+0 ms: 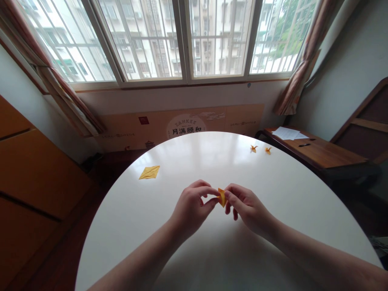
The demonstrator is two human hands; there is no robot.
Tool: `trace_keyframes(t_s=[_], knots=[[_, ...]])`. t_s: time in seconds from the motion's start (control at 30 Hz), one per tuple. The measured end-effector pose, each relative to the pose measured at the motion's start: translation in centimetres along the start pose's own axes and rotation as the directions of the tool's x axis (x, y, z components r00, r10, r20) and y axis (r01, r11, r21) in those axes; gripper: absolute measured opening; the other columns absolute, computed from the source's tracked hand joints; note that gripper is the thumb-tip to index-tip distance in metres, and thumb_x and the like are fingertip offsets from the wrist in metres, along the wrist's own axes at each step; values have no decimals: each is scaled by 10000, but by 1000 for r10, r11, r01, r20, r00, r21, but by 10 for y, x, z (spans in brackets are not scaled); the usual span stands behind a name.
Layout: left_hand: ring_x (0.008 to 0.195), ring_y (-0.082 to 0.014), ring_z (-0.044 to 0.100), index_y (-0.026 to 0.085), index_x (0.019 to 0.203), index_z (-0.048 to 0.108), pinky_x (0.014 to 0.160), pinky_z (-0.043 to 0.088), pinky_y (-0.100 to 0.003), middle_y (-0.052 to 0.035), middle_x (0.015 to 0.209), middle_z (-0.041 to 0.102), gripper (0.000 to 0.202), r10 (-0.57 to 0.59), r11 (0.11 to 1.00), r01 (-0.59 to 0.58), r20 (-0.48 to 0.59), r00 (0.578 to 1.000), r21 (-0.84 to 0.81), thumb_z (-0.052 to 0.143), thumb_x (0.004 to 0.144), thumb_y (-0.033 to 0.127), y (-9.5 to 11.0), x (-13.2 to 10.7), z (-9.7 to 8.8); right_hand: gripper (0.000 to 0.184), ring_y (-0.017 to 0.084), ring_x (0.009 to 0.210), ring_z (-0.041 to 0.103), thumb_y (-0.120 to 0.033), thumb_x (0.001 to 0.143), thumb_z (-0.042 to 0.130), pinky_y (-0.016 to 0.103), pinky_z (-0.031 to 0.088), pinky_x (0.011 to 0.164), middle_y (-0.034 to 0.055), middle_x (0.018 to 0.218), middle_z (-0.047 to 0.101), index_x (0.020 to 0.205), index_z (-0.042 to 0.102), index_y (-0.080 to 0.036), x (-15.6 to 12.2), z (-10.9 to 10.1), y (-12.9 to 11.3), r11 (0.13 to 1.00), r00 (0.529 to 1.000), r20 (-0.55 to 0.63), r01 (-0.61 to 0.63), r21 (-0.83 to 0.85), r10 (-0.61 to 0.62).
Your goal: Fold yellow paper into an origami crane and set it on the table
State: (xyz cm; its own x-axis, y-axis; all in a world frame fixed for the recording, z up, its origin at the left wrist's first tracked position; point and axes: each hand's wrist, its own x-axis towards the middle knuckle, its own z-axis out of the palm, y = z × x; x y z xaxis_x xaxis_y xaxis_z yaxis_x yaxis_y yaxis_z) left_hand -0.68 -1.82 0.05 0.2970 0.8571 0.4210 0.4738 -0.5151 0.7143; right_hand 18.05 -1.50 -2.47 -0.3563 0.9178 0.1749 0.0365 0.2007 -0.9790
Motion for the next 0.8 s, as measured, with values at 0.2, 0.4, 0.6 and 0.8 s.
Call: trace_keyframes(t_s=[0.2,0.4,0.6,0.8], knots=[[700,-141,633,199,853,762,559,486,-224,-41,835,696,138,21,996,-22,-12,1000,-85,663,818,110,1,1,2,342,149,613,602,-463,960,510,215,443,442,24,715,595,856,636,-163,1,-1,2,999,1000,4,-18,-51,18],[723,-151,640,227,924,763,543,456,-226,-31,839,731,122,1,999,0,32,999,-32,689,829,203,2,0,0,352,147,624,613,-471,954,521,207,441,436,39,749,624,853,643,-157,1,-1,2,999,1000,2,-9,-39,9],[728,-159,641,210,865,749,564,460,-233,-29,817,743,68,-18,1000,19,41,999,-21,697,823,217,2,1,0,348,151,628,615,-471,960,510,208,442,442,27,717,610,846,629,-164,0,-1,1,999,1000,10,-16,-36,16],[686,-154,622,196,825,741,566,473,-238,-38,803,735,72,-62,998,64,74,995,-21,674,828,222,3,2,0,364,156,629,613,-495,962,498,213,443,449,23,698,604,848,622,-172,0,-1,3,999,1000,16,-24,-49,25]])
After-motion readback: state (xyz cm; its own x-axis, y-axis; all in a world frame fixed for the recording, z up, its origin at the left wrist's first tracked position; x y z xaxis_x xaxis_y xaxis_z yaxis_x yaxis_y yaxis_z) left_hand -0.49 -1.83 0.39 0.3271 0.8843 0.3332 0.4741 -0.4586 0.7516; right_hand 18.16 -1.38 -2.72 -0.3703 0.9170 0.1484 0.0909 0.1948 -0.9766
